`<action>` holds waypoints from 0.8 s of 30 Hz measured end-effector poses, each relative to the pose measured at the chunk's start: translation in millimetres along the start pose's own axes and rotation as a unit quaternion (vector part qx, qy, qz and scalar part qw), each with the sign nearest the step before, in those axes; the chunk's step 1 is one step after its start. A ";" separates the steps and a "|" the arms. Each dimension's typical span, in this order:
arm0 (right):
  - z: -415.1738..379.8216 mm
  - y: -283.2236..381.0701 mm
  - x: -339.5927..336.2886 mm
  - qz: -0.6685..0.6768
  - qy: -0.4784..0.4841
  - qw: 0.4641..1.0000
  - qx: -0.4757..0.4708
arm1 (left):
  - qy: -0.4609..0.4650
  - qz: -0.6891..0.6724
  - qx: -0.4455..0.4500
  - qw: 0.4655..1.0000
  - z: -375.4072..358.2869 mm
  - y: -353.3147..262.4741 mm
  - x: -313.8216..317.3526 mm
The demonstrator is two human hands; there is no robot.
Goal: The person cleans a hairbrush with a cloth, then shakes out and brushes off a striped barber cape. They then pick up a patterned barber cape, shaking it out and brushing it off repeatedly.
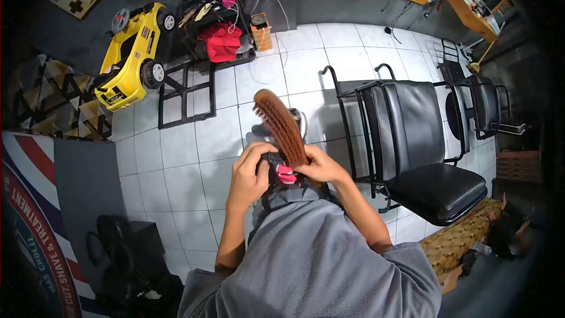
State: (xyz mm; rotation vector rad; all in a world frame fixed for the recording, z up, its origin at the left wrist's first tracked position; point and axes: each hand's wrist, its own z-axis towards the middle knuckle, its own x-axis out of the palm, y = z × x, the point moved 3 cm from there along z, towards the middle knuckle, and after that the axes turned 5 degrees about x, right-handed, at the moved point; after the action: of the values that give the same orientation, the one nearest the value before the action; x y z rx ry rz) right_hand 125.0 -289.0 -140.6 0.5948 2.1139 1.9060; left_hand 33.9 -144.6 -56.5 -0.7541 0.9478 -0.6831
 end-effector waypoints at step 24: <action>-2.4 28.5 -74.2 -0.366 -0.107 0.923 0.048 | -0.285 0.244 0.035 0.926 12.8 17.7 -12.9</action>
State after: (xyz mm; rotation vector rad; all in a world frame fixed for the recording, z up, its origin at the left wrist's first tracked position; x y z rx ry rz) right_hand 194.1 -322.2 -119.3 -0.0033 1.9102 1.2614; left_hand 43.1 -121.2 -60.1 -0.5701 0.5318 -0.0408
